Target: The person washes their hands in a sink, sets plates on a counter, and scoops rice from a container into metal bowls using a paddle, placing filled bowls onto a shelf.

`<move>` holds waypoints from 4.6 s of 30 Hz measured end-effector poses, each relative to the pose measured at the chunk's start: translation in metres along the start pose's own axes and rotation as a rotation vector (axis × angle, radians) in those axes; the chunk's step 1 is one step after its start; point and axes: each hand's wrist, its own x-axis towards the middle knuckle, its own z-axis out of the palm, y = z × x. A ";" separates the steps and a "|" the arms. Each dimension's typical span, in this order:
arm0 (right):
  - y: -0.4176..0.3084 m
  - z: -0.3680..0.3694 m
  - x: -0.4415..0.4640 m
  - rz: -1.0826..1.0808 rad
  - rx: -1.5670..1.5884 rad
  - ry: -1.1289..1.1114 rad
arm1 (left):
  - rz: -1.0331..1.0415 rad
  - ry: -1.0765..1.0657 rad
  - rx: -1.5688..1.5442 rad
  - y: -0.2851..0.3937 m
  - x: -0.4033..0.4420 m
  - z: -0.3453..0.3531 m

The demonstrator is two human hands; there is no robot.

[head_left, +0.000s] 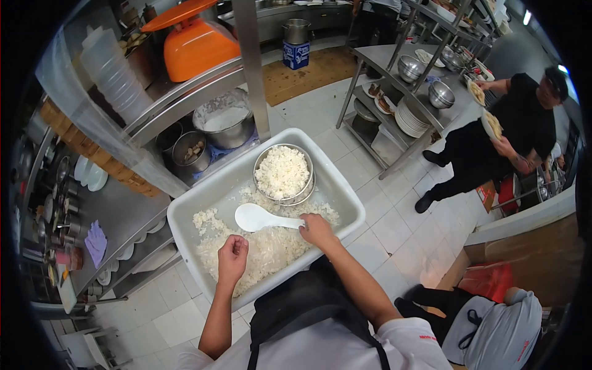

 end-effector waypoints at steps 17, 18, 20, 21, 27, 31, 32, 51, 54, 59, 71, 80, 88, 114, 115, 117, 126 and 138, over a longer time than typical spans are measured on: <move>-0.081 0.047 -0.009 -0.120 0.458 -0.481 | 0.195 0.062 0.612 -0.008 0.002 -0.051; -0.091 0.040 -0.010 -0.110 0.462 -0.497 | 0.210 0.176 0.566 -0.006 0.005 -0.059; -0.110 0.024 -0.006 -0.147 0.698 -0.243 | 0.200 0.357 0.519 0.005 0.017 -0.079; -0.111 0.022 -0.004 -0.141 0.699 -0.253 | 0.177 0.425 0.516 0.010 0.022 -0.088; -0.065 0.020 0.007 -0.031 0.758 -0.102 | 0.129 0.438 0.530 -0.017 0.049 -0.094; -0.053 0.012 0.005 0.177 0.785 -0.083 | 0.038 0.353 0.538 -0.046 0.053 -0.084; -0.052 0.011 0.004 0.211 0.806 -0.066 | 0.035 0.353 0.537 -0.048 0.052 -0.083; -0.057 -0.008 0.005 0.240 0.778 -0.042 | 0.351 0.270 0.285 -0.004 0.103 -0.105; -0.053 -0.011 0.001 0.277 0.754 -0.024 | 0.434 0.180 0.577 -0.034 0.115 -0.088; -0.046 -0.013 -0.006 0.279 0.762 -0.022 | 0.202 0.208 0.760 -0.056 0.119 -0.063; -0.031 -0.008 -0.018 0.271 0.657 0.071 | 0.235 0.158 0.536 -0.026 0.091 -0.059; -0.037 -0.022 -0.022 0.226 0.614 0.046 | -0.001 -0.081 0.023 -0.027 0.053 -0.008; -0.015 -0.022 -0.025 0.231 0.804 0.075 | -0.220 -0.055 -0.341 -0.017 0.126 0.049; -0.005 -0.027 -0.029 0.245 0.740 0.094 | -0.244 -0.088 -0.324 -0.019 0.198 0.065; -0.007 -0.029 -0.027 0.250 0.705 0.083 | -0.246 -0.097 -0.352 -0.017 0.198 0.064; -0.007 -0.030 -0.026 0.251 0.666 0.077 | -0.256 -0.098 -0.385 -0.017 0.193 0.062; -0.003 -0.031 -0.028 0.260 0.625 0.119 | -0.245 -0.026 -0.558 -0.041 0.173 0.063; -0.003 -0.037 -0.037 0.178 0.842 0.315 | -0.068 0.139 -0.402 -0.034 0.102 0.040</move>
